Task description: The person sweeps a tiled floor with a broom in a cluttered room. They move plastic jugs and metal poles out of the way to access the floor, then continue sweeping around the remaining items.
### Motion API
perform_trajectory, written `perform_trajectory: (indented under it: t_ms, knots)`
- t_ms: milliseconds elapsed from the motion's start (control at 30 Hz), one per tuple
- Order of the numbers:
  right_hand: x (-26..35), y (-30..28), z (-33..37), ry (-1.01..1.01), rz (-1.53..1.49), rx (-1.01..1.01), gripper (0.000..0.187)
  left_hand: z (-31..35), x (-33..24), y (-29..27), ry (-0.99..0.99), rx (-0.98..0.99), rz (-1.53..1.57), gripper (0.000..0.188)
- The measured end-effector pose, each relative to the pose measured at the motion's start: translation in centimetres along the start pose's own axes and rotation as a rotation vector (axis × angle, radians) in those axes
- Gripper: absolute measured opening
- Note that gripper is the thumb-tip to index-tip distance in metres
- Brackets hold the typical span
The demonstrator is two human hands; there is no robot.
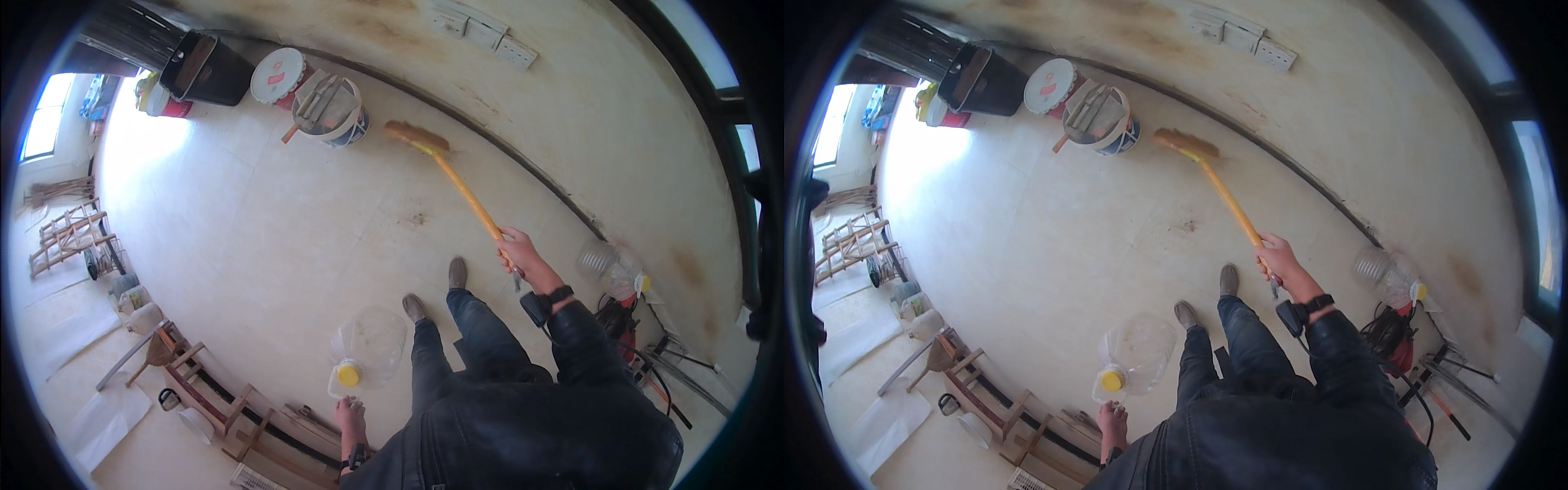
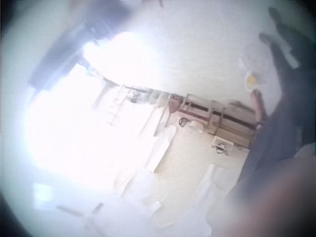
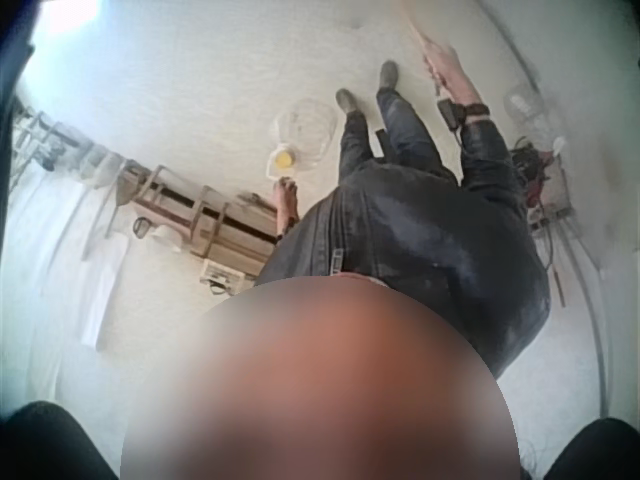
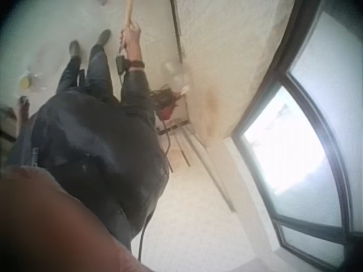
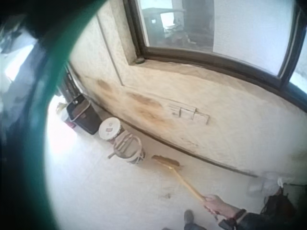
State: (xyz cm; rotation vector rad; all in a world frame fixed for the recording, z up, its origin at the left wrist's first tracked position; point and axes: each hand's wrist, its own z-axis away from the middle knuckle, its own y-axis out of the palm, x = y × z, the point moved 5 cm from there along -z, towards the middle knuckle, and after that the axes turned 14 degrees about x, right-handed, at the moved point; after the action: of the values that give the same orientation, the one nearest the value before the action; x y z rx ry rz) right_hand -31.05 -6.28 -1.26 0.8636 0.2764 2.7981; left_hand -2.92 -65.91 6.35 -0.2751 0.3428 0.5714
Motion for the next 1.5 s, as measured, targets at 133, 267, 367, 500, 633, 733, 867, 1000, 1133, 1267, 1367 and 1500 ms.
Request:
perform_trajectory:
  t_ms: [133, 267, 367, 500, 633, 733, 867, 1000, 1133, 1267, 1367, 1500]
  knots:
    - [-0.5, -0.5, -1.5, -0.061, -0.082, -0.149, 0.050, -0.1, 0.4, -0.4, 0.002, -0.019, 0.039, 0.018]
    - [0.3, -1.3, -5.6, -0.024, -0.094, -0.122, 0.045, 0.0, -0.2, -0.3, 0.008, 0.009, -0.007, 0.016]
    - [0.5, -2.6, -2.9, 0.054, 0.000, -0.056, 0.045, 0.0, -0.4, -0.7, 0.037, 0.008, -0.040, 0.015]
    - [-1.3, -2.5, 2.2, -0.033, 0.027, -0.146, 0.047, -0.8, 0.4, -1.6, 0.044, 0.033, -0.028, 0.015]
    - [-1.9, -1.8, -1.0, -0.032, -0.034, -0.176, 0.049, -1.5, 0.2, -1.6, 0.118, 0.056, -0.299, 0.015]
    - [-1.6, -2.1, -2.1, 0.059, 0.007, -0.049, 0.049, -1.4, 0.3, -1.2, 0.049, 0.054, -0.002, 0.014]
    - [-3.5, -2.0, 1.5, 0.117, 0.029, -0.037, 0.046, -0.6, -0.7, -0.4, 0.049, 0.048, 0.004, 0.014]
    - [-5.8, 0.5, -0.7, 0.009, 0.004, -0.216, 0.043, -0.3, -1.2, 0.1, 0.030, 0.036, 0.013, 0.013]
    - [-7.2, 2.9, -5.2, -0.015, 0.025, -0.158, 0.046, -0.3, -1.2, 0.5, 0.093, 0.058, -0.035, 0.013]
    - [-7.0, 2.1, -1.6, 0.109, 0.071, -0.015, 0.055, -1.4, -0.9, 0.6, 0.047, 0.061, -0.123, 0.014]
    - [-6.3, 0.0, 4.0, 0.173, 0.064, 0.085, 0.056, -2.4, -1.4, 0.7, 0.122, 0.118, -0.289, 0.016]
    - [-9.6, -3.6, 9.5, 0.058, 0.086, 0.015, 0.055, -2.1, -2.2, 1.4, 0.257, 0.312, -0.692, 0.027]
